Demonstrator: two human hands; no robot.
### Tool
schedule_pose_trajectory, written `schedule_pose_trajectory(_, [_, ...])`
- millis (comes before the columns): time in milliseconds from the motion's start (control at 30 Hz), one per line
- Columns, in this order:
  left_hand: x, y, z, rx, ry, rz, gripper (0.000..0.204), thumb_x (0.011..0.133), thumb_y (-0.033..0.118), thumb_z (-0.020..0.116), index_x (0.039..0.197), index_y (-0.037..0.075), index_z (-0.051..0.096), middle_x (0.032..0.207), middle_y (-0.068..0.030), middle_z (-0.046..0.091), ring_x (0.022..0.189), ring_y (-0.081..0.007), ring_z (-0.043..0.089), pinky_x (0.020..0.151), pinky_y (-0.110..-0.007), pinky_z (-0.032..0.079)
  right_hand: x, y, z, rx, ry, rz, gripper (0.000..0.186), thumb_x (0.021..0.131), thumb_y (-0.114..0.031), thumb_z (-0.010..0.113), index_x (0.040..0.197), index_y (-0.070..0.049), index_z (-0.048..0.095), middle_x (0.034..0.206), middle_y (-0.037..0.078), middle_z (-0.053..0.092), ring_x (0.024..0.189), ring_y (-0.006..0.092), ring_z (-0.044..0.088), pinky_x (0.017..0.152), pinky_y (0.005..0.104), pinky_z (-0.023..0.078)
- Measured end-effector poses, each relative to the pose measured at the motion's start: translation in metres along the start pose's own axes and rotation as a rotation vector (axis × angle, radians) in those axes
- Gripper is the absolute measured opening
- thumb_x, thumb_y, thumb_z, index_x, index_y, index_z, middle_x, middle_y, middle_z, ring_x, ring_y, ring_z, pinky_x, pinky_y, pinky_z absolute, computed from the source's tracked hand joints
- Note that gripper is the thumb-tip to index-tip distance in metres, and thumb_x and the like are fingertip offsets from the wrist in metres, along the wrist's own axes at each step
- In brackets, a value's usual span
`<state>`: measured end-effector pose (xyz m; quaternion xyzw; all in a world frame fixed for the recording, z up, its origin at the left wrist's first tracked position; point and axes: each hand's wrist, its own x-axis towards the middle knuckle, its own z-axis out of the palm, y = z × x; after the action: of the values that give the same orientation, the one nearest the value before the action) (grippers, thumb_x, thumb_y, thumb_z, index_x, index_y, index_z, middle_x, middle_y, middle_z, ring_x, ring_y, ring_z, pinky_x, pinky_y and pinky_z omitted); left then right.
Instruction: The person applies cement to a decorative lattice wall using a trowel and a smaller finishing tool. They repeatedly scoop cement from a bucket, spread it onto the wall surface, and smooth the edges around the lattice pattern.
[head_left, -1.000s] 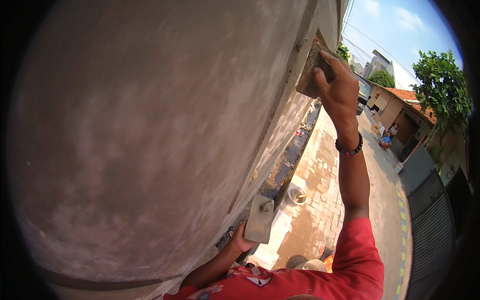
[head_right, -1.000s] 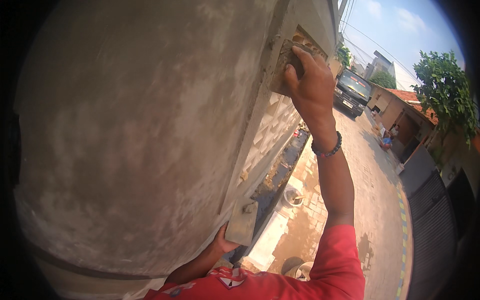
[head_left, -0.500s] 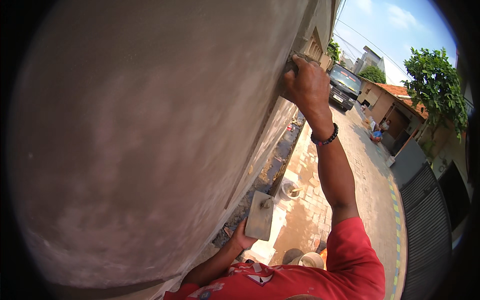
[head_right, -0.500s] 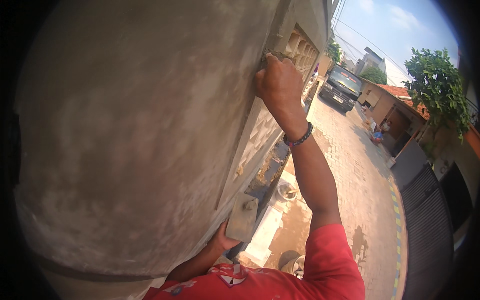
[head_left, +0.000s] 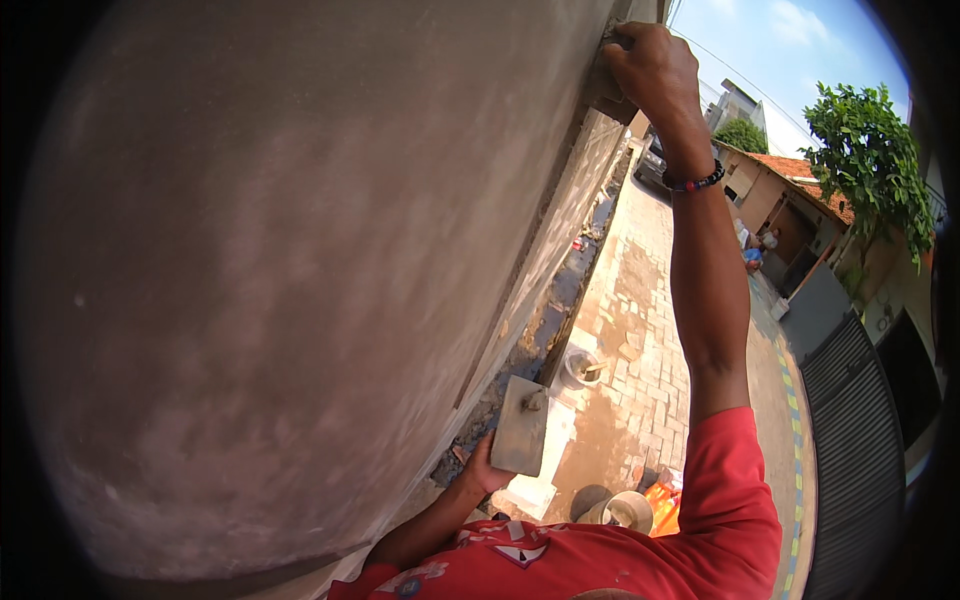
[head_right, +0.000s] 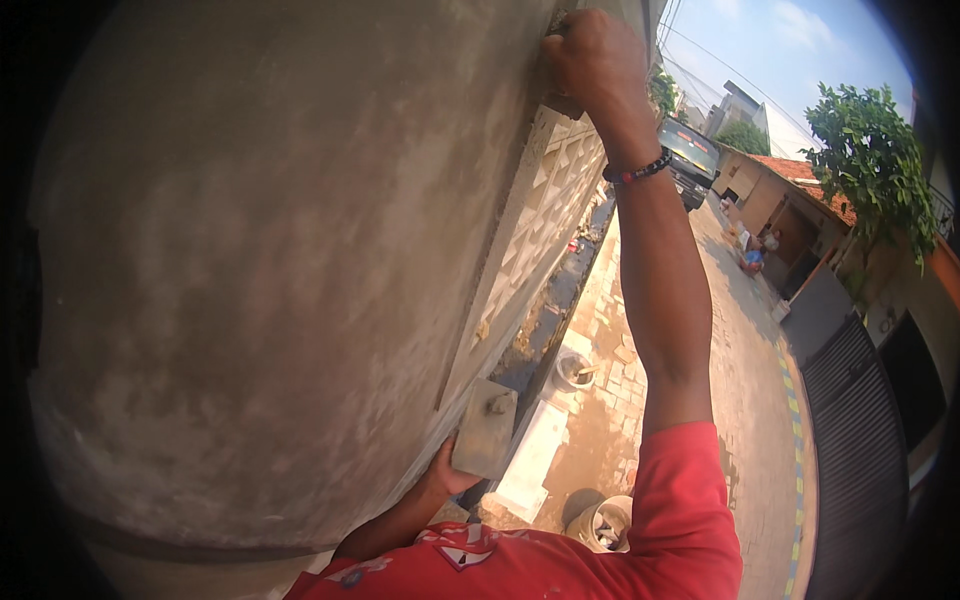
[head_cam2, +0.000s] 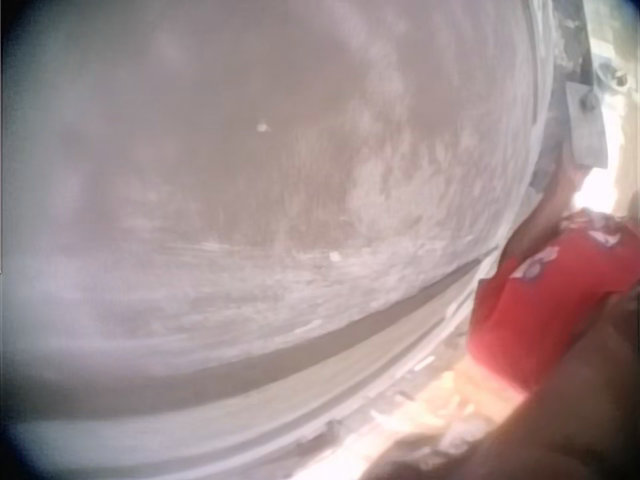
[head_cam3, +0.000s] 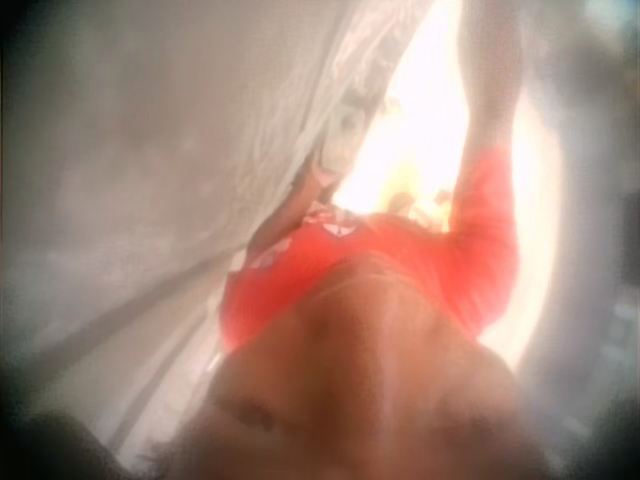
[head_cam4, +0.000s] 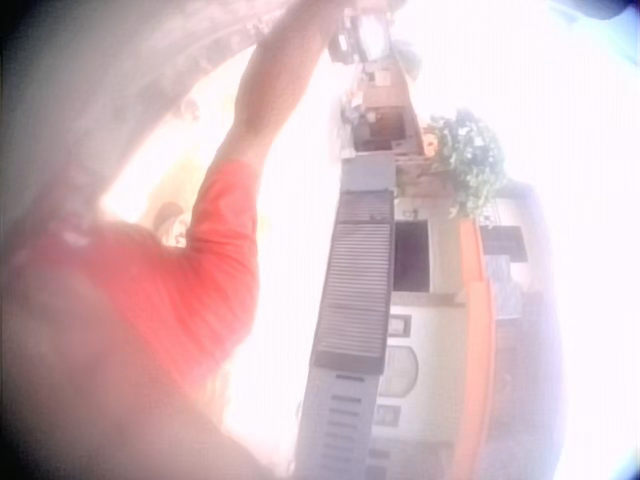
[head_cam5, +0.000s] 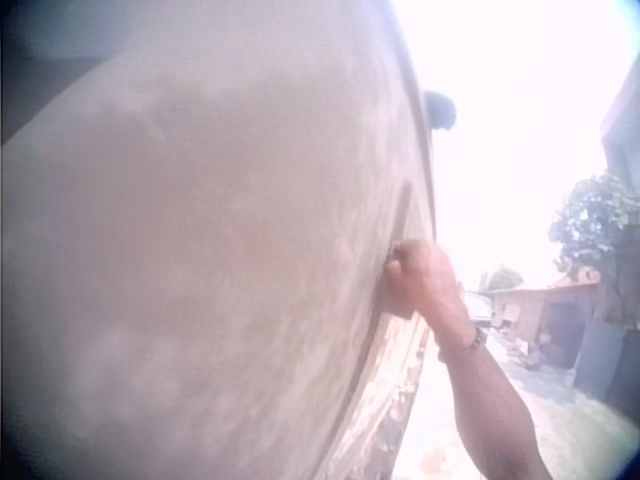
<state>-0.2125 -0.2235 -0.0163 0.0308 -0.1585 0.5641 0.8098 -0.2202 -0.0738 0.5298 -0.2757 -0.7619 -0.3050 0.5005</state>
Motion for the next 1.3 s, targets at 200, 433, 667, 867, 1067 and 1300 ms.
schedule_pose_trajectory(200, [-0.002,-0.004,0.022,0.024,0.084,0.002,0.041,0.092,0.032,0.04,0.121,0.006,0.053,0.118,-0.0094,0.059,0.109,-0.025,0.056,0.097,-0.042,0.042,-0.073,-0.02,0.028,0.008,-0.121,0.04,0.022,0.07,-0.018,0.058,0.081,-0.001,0.066,0.076,0.022,0.063,0.075,0.0377,0.062,0.071,0.0452,0.05])
schedule_pose_trajectory(433, [-0.003,0.002,0.012,0.059,0.123,0.02,0.046,0.089,0.037,0.043,0.124,0.009,0.052,0.124,-0.008,0.055,0.115,-0.0259,0.052,0.099,-0.044,0.039,-0.117,0.018,0.0,0.378,-0.155,0.178,0.032,0.077,-0.013,0.058,0.108,-0.004,0.064,0.094,0.02,0.064,0.079,0.029,0.063,0.076,0.0353,0.05])
schedule_pose_trajectory(667, [-0.008,-0.001,0.015,0.029,0.198,0.01,0.042,0.09,0.034,0.043,0.121,0.008,0.054,0.119,-0.0079,0.059,0.111,-0.0242,0.055,0.098,-0.041,0.041,-0.042,0.072,0.015,0.864,-0.17,0.277,0.029,0.086,-0.01,0.055,0.113,-0.006,0.063,0.094,0.007,0.064,0.081,0.0139,0.059,0.075,0.0286,0.048])
schedule_pose_trajectory(867, [-0.009,-0.003,0.005,0.039,0.175,0.033,0.045,0.089,0.037,0.045,0.123,0.009,0.052,0.122,-0.0076,0.057,0.113,-0.0248,0.054,0.098,-0.042,0.04,-0.056,0.054,0.034,0.865,-0.245,0.201,0.028,0.088,-0.007,0.053,0.114,-0.006,0.063,0.098,0.01,0.062,0.086,0.0136,0.057,0.079,0.0272,0.046])
schedule_pose_trajectory(1067, [-0.008,-0.003,0.011,0.039,0.189,0.077,0.049,0.088,0.041,0.045,0.127,0.011,0.05,0.125,-0.0074,0.055,0.115,-0.0257,0.052,0.099,-0.044,0.039,-0.111,0.065,0.026,1.05,-0.618,0.365,0.028,0.086,-0.004,0.055,0.113,-0.004,0.062,0.091,0.004,0.063,0.084,0.011,0.057,0.075,0.026,0.047])
schedule_pose_trajectory(1300, [-0.007,0.004,0.013,0.025,0.195,0.059,0.044,0.091,0.035,0.04,0.123,0.008,0.053,0.121,-0.0087,0.057,0.112,-0.0255,0.054,0.098,-0.044,0.04,-0.054,0.075,0.008,1.071,-0.189,0.128,0.031,0.088,-0.01,0.056,0.118,-0.006,0.06,0.093,0.004,0.064,0.08,0.008,0.056,0.069,0.0238,0.046])
